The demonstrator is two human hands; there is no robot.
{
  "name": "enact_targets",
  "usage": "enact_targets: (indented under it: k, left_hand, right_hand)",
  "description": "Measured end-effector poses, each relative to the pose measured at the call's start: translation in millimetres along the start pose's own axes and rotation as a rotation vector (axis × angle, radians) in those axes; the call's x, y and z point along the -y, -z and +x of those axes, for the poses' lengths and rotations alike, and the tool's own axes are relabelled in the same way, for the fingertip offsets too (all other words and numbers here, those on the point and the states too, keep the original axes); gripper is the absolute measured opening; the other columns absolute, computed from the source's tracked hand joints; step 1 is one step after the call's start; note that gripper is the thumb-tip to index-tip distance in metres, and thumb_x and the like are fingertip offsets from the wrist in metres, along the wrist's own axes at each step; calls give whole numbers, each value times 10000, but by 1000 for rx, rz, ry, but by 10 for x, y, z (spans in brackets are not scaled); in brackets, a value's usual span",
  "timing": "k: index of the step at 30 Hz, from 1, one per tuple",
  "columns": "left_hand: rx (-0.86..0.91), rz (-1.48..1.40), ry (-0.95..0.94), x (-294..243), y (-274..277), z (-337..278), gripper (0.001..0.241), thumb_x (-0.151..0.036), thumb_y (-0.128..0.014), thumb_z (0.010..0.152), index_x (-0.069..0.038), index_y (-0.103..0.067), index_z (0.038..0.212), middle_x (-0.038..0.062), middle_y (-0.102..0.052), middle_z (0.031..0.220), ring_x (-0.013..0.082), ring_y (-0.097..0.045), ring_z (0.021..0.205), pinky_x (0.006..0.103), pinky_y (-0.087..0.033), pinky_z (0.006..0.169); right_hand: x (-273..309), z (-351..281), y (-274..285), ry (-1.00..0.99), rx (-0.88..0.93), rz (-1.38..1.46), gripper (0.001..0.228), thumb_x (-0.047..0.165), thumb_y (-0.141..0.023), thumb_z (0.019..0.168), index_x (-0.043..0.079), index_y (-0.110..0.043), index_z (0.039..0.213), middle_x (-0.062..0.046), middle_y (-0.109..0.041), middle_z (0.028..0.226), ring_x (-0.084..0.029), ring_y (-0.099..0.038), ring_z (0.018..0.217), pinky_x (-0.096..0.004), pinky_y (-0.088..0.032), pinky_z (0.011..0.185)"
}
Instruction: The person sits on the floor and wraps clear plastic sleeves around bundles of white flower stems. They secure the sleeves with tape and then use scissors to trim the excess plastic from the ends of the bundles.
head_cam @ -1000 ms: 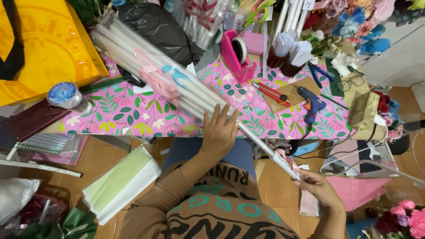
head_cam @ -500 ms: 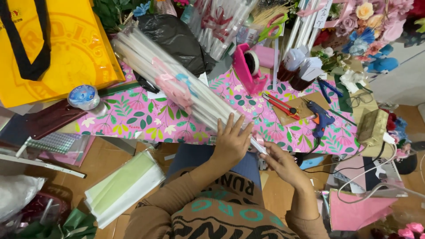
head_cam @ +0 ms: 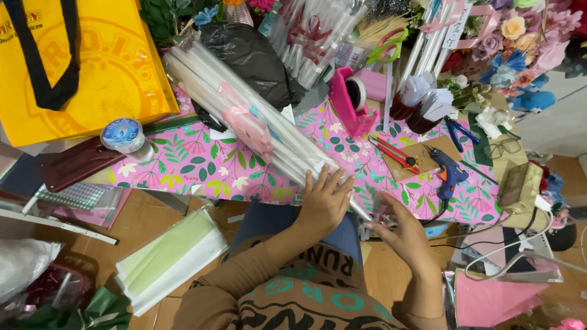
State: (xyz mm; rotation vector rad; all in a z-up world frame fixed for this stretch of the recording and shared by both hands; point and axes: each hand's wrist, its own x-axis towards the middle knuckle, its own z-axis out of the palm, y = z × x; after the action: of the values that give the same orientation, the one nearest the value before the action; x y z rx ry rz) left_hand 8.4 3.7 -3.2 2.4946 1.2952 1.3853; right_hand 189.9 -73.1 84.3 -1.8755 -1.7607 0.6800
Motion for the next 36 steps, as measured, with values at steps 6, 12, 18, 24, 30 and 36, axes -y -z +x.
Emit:
enact_targets:
  k: [6, 12, 18, 24, 30, 36]
  left_hand:
    - [92, -40, 39, -23, 72, 23, 363, -254, -519, 1052, -156, -659, 1371, 193, -622, 1364, 502, -500, 1358, 761, -263, 1089]
    - [196, -99, 86, -63, 136, 48, 406, -241, -537, 1041, -138, -594, 1430, 168, -534, 1507, 472, -376, 1462, 769, -245, 1122]
    - [49, -38, 11, -66, 37, 20, 367, -230, -553, 1032, -159, -654, 1378, 196, -568, 1441, 513, -417, 1432, 780, -238, 1090]
    - [9, -18, -5, -68, 15, 5, 366, -239, -580, 1019, -155, -663, 1366, 197, -570, 1447, 507, -424, 1437, 772, -249, 1097]
    - [-19, -4, -12, -38, -21, -6, 351, -257, -589, 1011, -167, -687, 1336, 187, -590, 1434, 499, -452, 1426, 749, -236, 1114]
    - [19, -38, -34, 53, -53, -74, 358, -267, -592, 1003, -147, -682, 1328, 207, -587, 1426, 523, -464, 1398, 772, -288, 1066]
  right_hand:
    - [-1132, -552, -75, -306, -23, 522, 569, 81, -764, 860, 57, -640, 1416, -231, -731, 1130, -319, -733, 828, -428, -641, 694]
    - [-1453, -463, -603, -249, -254, 1086, 201, -2, -704, 908, 66, -586, 1055, -203, -738, 881, -209, -692, 625, -304, -602, 595]
    - [-1372, 163, -1215, -44, -616, 1179, 277, 3, -708, 946, 108, -469, 1040, -38, -618, 730, -191, -691, 570, -239, -597, 454]
    - [-1130, 565, -1567, 93, -725, 1028, 334, -43, -765, 893, 110, -468, 905, -45, -621, 684, -123, -602, 479, -207, -482, 407]
    - [-930, 706, -1530, 267, -564, 750, 108, -17, -695, 942, 17, -645, 1032, -32, -535, 778, -102, -561, 697, -250, -507, 607]
    - [-546, 663, -1242, 431, -366, 470, 163, 64, -573, 1017, 8, -713, 1076, -118, -596, 809, -230, -620, 780, -393, -526, 728]
